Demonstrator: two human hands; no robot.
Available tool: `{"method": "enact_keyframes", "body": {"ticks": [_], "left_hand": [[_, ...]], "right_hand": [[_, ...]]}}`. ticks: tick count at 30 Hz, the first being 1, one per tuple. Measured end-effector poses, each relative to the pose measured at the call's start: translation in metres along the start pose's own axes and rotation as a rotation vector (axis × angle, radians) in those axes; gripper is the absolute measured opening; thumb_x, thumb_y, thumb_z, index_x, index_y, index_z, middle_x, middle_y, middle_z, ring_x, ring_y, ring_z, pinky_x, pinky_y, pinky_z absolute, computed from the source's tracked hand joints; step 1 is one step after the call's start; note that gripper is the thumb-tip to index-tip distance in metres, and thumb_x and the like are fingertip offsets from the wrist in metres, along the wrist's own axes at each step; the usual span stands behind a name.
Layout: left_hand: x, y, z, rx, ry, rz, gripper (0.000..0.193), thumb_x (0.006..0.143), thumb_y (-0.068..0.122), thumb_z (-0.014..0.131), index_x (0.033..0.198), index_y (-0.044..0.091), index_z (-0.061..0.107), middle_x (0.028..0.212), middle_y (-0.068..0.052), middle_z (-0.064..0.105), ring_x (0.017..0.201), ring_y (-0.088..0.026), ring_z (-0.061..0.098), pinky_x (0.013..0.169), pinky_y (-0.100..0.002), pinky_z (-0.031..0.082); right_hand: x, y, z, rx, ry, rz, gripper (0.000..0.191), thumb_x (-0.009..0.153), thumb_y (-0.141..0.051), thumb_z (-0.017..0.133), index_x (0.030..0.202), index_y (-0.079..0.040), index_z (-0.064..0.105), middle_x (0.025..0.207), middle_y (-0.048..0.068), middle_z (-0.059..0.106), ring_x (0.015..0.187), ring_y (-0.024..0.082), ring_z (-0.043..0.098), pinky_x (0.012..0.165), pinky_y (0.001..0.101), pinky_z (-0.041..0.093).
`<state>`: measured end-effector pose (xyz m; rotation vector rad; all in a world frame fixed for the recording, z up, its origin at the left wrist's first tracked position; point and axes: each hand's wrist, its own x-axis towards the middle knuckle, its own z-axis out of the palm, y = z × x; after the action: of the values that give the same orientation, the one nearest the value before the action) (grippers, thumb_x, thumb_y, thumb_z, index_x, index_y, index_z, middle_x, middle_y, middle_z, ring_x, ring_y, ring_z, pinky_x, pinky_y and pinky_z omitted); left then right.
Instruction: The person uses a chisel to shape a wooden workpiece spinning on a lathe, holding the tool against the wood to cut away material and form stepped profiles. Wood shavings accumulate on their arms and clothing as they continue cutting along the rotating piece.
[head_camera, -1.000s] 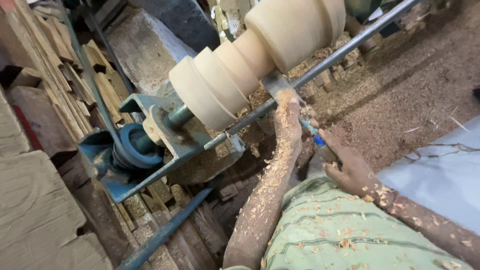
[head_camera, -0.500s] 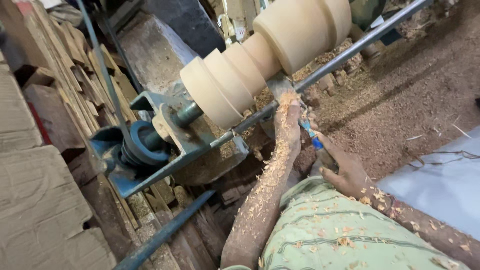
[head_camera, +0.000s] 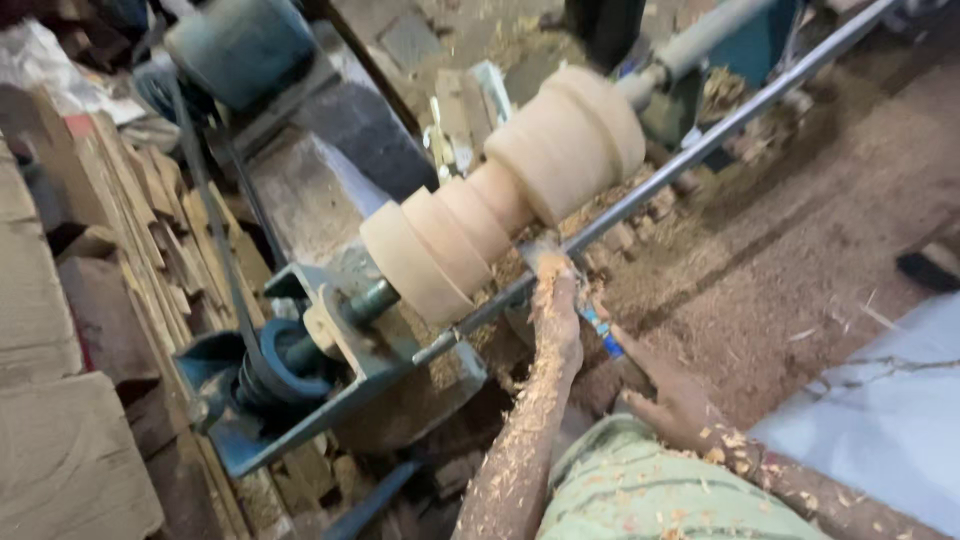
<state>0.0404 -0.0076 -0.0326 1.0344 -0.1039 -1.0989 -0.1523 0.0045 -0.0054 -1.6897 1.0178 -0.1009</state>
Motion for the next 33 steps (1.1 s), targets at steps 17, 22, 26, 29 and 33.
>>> {"method": "enact_keyframes", "body": {"ticks": [17,22,26,29,33], "left_hand": [[-0.091,0.012,-0.043,0.193,-0.447,-0.261,0.031,0.105,0.030,0.059,0.119,0.003,0.060,0.101,-0.011,0.068,0.087,-0.022,0.069,0.079,-0.038,0.058],[-0.121,0.014,-0.057,0.207,-0.393,-0.355,0.037,0.104,0.029,0.061,0.128,0.001,0.061,0.112,-0.011,0.070,0.098,-0.022,0.070,0.088,-0.038,0.059],[-0.136,0.026,-0.051,0.176,-0.351,-0.347,0.036,0.103,0.028,0.061,0.128,0.002,0.059,0.116,-0.010,0.070,0.106,-0.021,0.070,0.097,-0.040,0.058],[-0.140,0.031,-0.039,0.114,-0.226,-0.422,0.034,0.098,0.027,0.060,0.125,0.006,0.056,0.106,-0.011,0.071,0.097,-0.026,0.072,0.089,-0.045,0.059],[-0.144,0.024,-0.021,0.141,-0.317,-0.360,0.037,0.107,0.029,0.055,0.129,0.000,0.054,0.113,-0.018,0.073,0.103,-0.027,0.072,0.089,-0.039,0.057]], "right_hand": [[-0.078,0.023,-0.037,-0.387,-0.051,0.186,0.095,0.077,-0.022,0.070,0.163,-0.036,0.033,0.105,0.010,0.075,0.095,0.028,0.073,0.088,0.0387,0.058],[-0.084,0.059,-0.031,-0.239,0.016,-0.109,0.073,0.070,-0.022,0.081,0.139,-0.018,0.059,0.113,0.013,0.078,0.099,0.031,0.076,0.084,0.0407,0.059],[-0.078,0.049,-0.044,-0.164,-0.079,-0.157,0.073,0.069,-0.017,0.080,0.139,-0.016,0.061,0.113,0.013,0.079,0.102,0.031,0.077,0.086,0.0415,0.059],[-0.062,0.021,-0.069,-0.297,-0.159,-0.079,0.072,0.071,-0.018,0.081,0.140,-0.021,0.060,0.113,0.011,0.078,0.105,0.029,0.075,0.089,0.0398,0.058],[-0.050,-0.006,-0.108,-0.425,-0.255,0.001,0.062,0.077,-0.019,0.076,0.138,-0.025,0.063,0.106,0.009,0.080,0.098,0.024,0.074,0.087,0.0382,0.059]]}}
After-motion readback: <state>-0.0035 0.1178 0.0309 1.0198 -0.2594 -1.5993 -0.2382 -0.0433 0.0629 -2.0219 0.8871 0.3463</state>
